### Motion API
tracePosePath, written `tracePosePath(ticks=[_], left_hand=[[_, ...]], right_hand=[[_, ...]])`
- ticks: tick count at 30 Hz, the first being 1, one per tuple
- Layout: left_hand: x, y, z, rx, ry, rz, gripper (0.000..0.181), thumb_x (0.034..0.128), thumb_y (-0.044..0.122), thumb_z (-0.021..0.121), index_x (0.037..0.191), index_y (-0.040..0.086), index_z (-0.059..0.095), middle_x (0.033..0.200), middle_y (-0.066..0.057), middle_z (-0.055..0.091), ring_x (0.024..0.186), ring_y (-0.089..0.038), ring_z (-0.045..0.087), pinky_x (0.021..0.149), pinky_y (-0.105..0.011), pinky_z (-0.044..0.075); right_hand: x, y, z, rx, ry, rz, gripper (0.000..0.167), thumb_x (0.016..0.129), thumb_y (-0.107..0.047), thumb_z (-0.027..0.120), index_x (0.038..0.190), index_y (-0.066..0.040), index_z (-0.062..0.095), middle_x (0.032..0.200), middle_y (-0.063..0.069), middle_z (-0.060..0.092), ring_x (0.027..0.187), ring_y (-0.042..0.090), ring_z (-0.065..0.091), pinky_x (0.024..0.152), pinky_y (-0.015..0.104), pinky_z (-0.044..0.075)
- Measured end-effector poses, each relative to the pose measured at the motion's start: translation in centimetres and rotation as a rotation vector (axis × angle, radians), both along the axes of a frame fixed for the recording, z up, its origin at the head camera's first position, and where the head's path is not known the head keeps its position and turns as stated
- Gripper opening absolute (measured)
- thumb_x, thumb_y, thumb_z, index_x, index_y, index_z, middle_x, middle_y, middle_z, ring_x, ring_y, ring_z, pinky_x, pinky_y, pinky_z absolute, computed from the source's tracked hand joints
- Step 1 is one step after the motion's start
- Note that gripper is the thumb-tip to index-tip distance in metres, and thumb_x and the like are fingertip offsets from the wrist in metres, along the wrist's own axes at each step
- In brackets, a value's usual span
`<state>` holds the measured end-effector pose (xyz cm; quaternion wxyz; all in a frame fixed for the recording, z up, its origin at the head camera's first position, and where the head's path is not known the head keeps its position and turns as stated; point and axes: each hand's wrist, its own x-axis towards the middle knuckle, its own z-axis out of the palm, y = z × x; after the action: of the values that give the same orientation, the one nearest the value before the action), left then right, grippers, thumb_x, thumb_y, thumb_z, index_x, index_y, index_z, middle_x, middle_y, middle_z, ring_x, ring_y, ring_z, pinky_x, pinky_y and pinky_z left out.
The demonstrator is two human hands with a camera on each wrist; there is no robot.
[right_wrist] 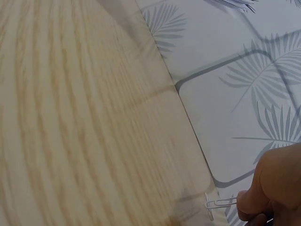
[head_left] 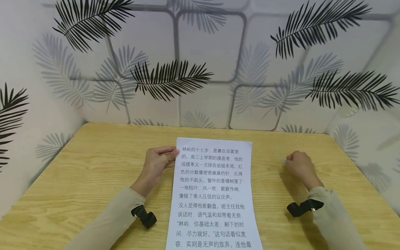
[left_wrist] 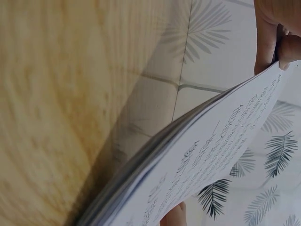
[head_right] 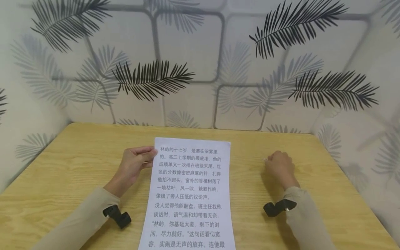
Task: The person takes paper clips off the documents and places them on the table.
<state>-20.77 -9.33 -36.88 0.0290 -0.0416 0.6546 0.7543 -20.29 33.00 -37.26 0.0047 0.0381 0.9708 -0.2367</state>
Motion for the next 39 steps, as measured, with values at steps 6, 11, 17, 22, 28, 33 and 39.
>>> tracePosePath(ticks=[6,11,17,22,28,33,39], left_hand=[[0.0,0.0,-0.1,-0.012,-0.005,0.008,0.029,0.0899,-0.004,0.064,0.116,-0.015,0.061,0.089,-0.009,0.071,0.072,-0.010,0.068,0.064,-0.020,0.058],[-0.1,0.1,-0.2,0.000,-0.017,0.001,0.029,0.0895,-0.004,0.065,0.116,-0.016,0.061,0.087,-0.009,0.071,0.071,-0.010,0.068,0.063,-0.020,0.058],[-0.4,0.3,-0.5,-0.010,-0.039,-0.018,0.029,0.0902,-0.003,0.064,0.116,-0.014,0.061,0.088,-0.008,0.070,0.073,-0.010,0.068,0.065,-0.021,0.058],[-0.7,0.3,-0.7,-0.026,-0.064,-0.030,0.029,0.0900,-0.002,0.065,0.116,-0.013,0.062,0.092,-0.010,0.070,0.074,-0.011,0.068,0.065,-0.020,0.058],[-1.4,0.8,-0.9,-0.065,-0.088,-0.044,0.028,0.0889,0.002,0.068,0.114,-0.011,0.065,0.095,-0.013,0.071,0.074,-0.012,0.068,0.065,-0.020,0.058],[-1.8,0.7,-1.4,-0.081,-0.099,-0.059,0.027,0.0888,0.003,0.069,0.113,-0.009,0.066,0.095,-0.014,0.071,0.075,-0.014,0.069,0.067,-0.023,0.059],[-2.2,0.5,-1.9,-0.109,-0.141,-0.093,0.027,0.0881,0.004,0.070,0.112,-0.007,0.067,0.094,-0.015,0.071,0.076,-0.019,0.071,0.068,-0.029,0.060]], right_hand=[[0.0,0.3,-0.7,0.002,-0.019,-0.027,0.032,0.088,-0.008,0.046,0.058,-0.015,0.036,0.055,-0.003,0.030,0.051,0.013,0.028,0.047,0.024,0.024],[0.0,0.7,-1.3,0.003,-0.027,-0.043,0.018,0.089,-0.009,0.043,0.077,0.001,0.053,0.070,0.009,0.049,0.062,0.021,0.043,0.051,0.027,0.034],[0.4,0.8,-1.4,-0.047,-0.005,-0.065,0.022,0.093,-0.009,0.040,0.094,0.010,0.051,0.086,0.022,0.055,0.071,0.028,0.049,0.055,0.030,0.040],[0.5,0.7,-1.1,-0.070,0.045,-0.083,0.025,0.095,-0.012,0.041,0.099,0.011,0.049,0.090,0.025,0.054,0.075,0.031,0.050,0.056,0.031,0.040],[0.6,0.6,-1.4,-0.099,0.019,-0.080,0.028,0.097,-0.016,0.042,0.104,0.011,0.048,0.089,0.023,0.053,0.072,0.028,0.049,0.054,0.031,0.040],[0.7,0.5,-1.8,-0.114,0.016,-0.074,0.028,0.099,-0.017,0.043,0.105,0.010,0.047,0.087,0.019,0.053,0.067,0.024,0.047,0.053,0.030,0.039],[0.6,0.3,-1.1,-0.147,0.025,-0.033,0.035,0.102,-0.025,0.044,0.111,0.009,0.047,0.085,0.019,0.053,0.069,0.028,0.048,0.055,0.034,0.042]])
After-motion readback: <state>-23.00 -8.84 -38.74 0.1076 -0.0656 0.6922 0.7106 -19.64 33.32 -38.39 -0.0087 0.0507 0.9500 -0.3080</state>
